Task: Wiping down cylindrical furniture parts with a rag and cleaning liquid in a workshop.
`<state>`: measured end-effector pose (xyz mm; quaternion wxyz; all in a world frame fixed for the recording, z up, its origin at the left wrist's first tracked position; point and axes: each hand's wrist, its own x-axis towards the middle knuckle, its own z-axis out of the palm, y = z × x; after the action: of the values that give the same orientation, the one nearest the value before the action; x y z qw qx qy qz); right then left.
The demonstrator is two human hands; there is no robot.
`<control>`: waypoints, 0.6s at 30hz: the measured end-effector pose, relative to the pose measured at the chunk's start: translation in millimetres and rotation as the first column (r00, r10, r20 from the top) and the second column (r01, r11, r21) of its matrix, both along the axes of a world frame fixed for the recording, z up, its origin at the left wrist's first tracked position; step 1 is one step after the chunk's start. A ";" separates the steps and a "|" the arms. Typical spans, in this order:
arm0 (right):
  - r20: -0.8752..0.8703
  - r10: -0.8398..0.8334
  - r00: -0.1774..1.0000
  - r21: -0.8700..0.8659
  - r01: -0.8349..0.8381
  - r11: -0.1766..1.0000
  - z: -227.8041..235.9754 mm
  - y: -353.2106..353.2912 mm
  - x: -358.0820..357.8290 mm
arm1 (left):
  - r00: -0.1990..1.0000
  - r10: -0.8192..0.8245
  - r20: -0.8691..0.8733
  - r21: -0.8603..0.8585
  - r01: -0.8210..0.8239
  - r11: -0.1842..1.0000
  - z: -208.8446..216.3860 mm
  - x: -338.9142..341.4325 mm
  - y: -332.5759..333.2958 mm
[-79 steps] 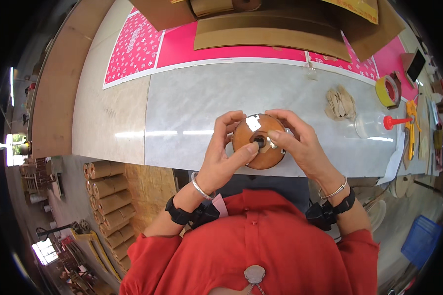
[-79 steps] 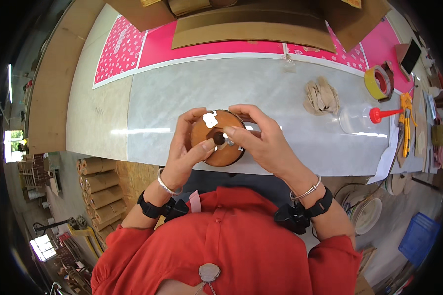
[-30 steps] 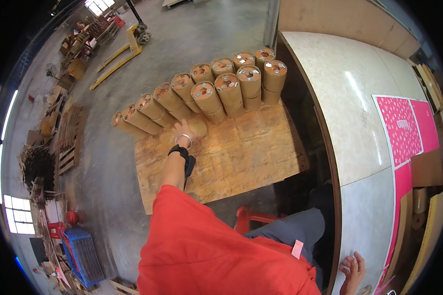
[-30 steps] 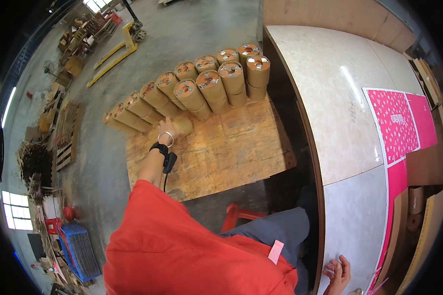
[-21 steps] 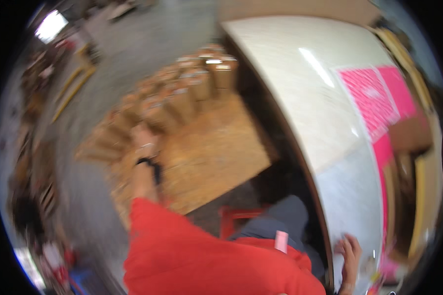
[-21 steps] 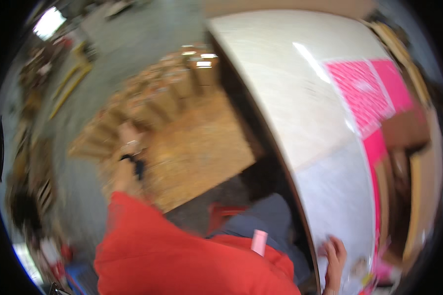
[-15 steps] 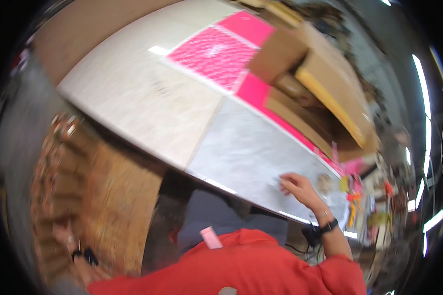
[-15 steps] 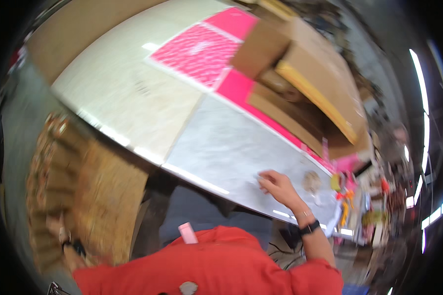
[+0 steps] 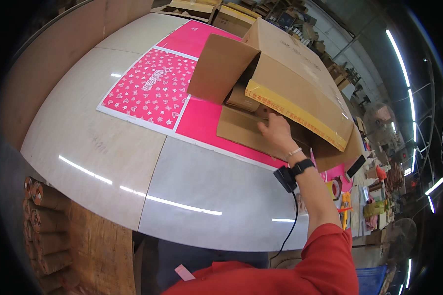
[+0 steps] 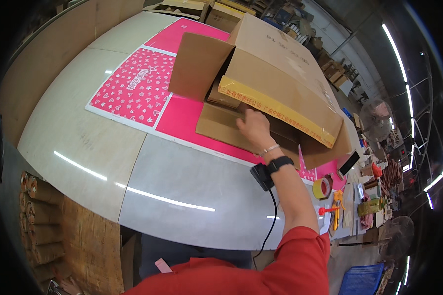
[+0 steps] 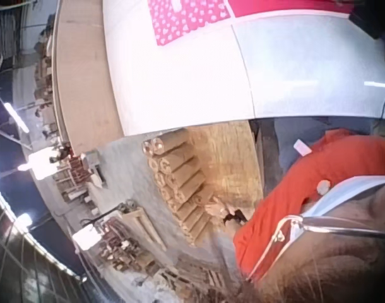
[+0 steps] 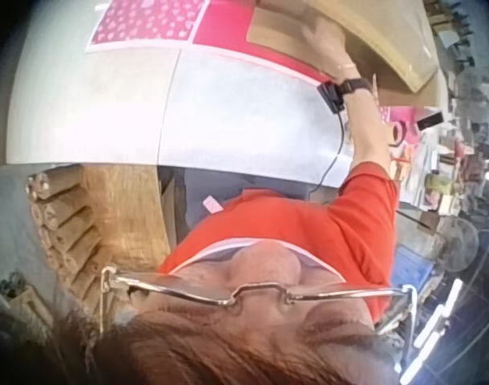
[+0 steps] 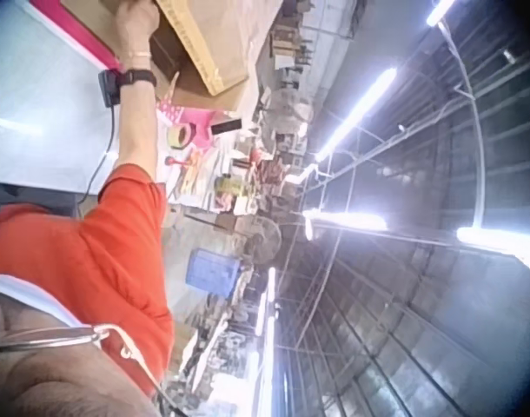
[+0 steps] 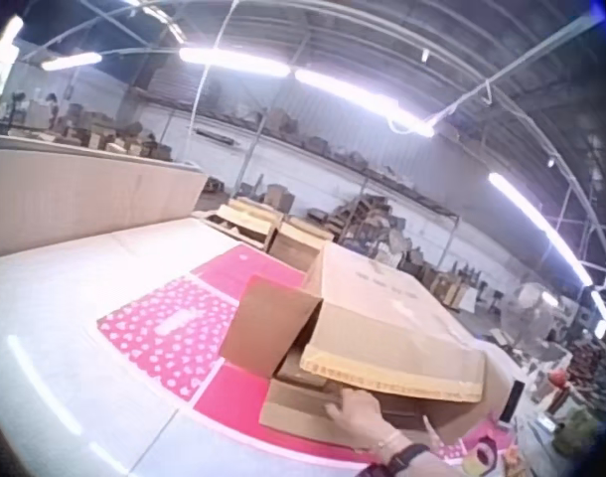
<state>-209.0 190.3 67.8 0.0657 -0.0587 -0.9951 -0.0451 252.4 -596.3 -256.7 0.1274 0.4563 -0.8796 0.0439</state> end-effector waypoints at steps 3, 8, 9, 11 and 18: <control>0.305 0.042 0.951 -0.159 0.007 0.987 -9.4 -15.0 -51.3 | 0.998 -0.057 -0.023 0.133 0.059 0.989 31.9 -15.9 47.5; 0.045 0.228 0.973 0.020 -0.229 0.973 -23.7 -15.0 -97.5 | 0.988 -0.129 -0.087 0.341 0.151 0.928 85.1 -43.2 123.1; 0.055 0.190 0.980 -0.048 -0.187 0.981 -25.1 -12.7 -97.7 | 0.984 -0.144 -0.104 0.382 0.174 0.908 95.8 -47.6 137.0; 0.003 0.236 0.972 -0.090 -0.234 0.968 -38.2 -2.1 -98.6 | 0.976 -0.170 -0.139 0.456 0.216 0.863 123.4 -58.2 166.6; -0.001 0.125 0.992 -0.368 -0.116 0.923 -15.7 -28.1 16.8 | 0.748 -0.481 -0.458 0.472 0.663 0.581 238.8 -123.9 264.7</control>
<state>-192.2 162.2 52.1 0.0453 -0.0082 -0.9883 0.1451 128.5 -331.6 -17.9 0.1039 0.1610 -0.9169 -0.3500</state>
